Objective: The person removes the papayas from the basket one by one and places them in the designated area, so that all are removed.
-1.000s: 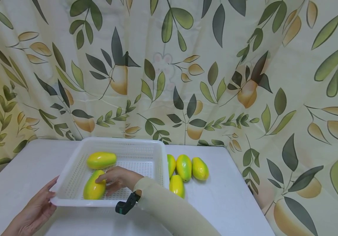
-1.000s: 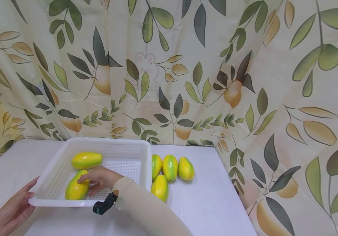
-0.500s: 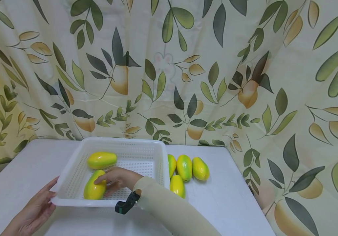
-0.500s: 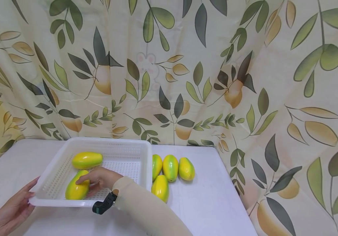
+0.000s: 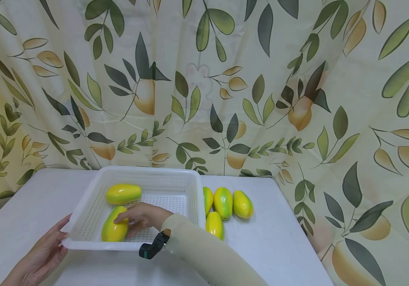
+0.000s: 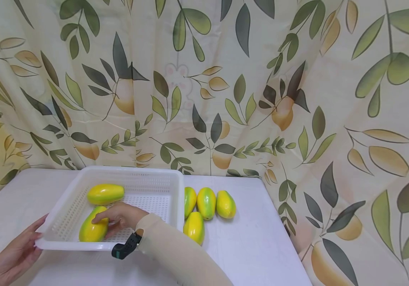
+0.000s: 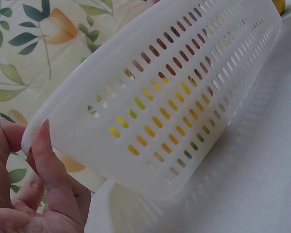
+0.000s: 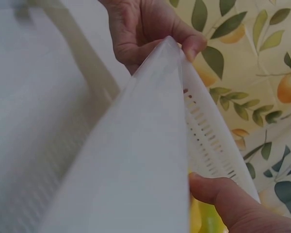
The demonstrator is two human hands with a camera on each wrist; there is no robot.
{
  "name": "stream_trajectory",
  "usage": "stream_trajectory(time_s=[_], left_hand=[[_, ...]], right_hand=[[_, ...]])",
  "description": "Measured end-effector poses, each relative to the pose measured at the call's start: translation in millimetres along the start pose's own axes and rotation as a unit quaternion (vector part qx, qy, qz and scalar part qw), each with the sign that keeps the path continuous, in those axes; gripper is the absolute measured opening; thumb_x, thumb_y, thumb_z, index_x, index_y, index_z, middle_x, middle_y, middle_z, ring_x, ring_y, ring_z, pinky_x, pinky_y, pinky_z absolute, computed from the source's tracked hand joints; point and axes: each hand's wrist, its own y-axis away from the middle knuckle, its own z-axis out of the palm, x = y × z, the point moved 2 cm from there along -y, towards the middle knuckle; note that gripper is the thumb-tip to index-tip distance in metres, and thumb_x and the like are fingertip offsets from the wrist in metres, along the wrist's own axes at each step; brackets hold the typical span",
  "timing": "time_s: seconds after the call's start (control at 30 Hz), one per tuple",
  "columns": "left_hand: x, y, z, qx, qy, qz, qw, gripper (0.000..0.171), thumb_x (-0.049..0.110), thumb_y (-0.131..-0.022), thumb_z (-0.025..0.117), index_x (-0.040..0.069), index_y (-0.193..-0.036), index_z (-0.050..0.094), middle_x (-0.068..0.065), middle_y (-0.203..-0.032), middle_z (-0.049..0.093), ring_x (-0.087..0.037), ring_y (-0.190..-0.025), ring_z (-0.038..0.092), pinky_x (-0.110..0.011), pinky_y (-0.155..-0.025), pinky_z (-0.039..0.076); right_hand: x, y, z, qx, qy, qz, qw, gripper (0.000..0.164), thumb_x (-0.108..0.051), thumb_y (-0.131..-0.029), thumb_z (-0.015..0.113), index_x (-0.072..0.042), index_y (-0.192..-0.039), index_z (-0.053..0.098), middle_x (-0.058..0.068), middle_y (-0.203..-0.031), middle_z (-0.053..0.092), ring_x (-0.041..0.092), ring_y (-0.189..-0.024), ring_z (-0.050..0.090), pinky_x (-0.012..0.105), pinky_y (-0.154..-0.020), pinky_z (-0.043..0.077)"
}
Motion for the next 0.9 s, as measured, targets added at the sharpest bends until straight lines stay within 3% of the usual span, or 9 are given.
stream_trajectory(time_s=[0.3,0.9], left_hand=[[-0.3,0.3,0.3,0.014,0.002,0.001,0.9999,0.050,0.006,-0.102,0.039,0.042,-0.108,0.073,0.006,-0.107,0.065,-0.016,-0.099,0.067,-0.020,-0.079,0.058],[-0.8,-0.2,-0.8,0.005,0.000,-0.002,1.0000,0.049,0.007,-0.102,0.040,0.043,-0.108,0.072,0.006,-0.107,0.064,-0.015,-0.099,0.067,-0.020,-0.079,0.058]], right_hand=[[0.3,1.1,1.0,0.005,0.000,-0.008,1.000,0.017,-0.012,-0.088,0.070,-0.010,-0.104,0.070,0.006,-0.101,0.065,0.027,-0.092,0.064,0.055,-0.090,0.055],[-3.9,8.4,-0.1,-0.013,-0.013,-0.033,0.999,0.020,-0.011,-0.087,0.069,-0.014,-0.106,0.067,0.003,-0.105,0.062,0.030,-0.093,0.060,0.057,-0.090,0.055]])
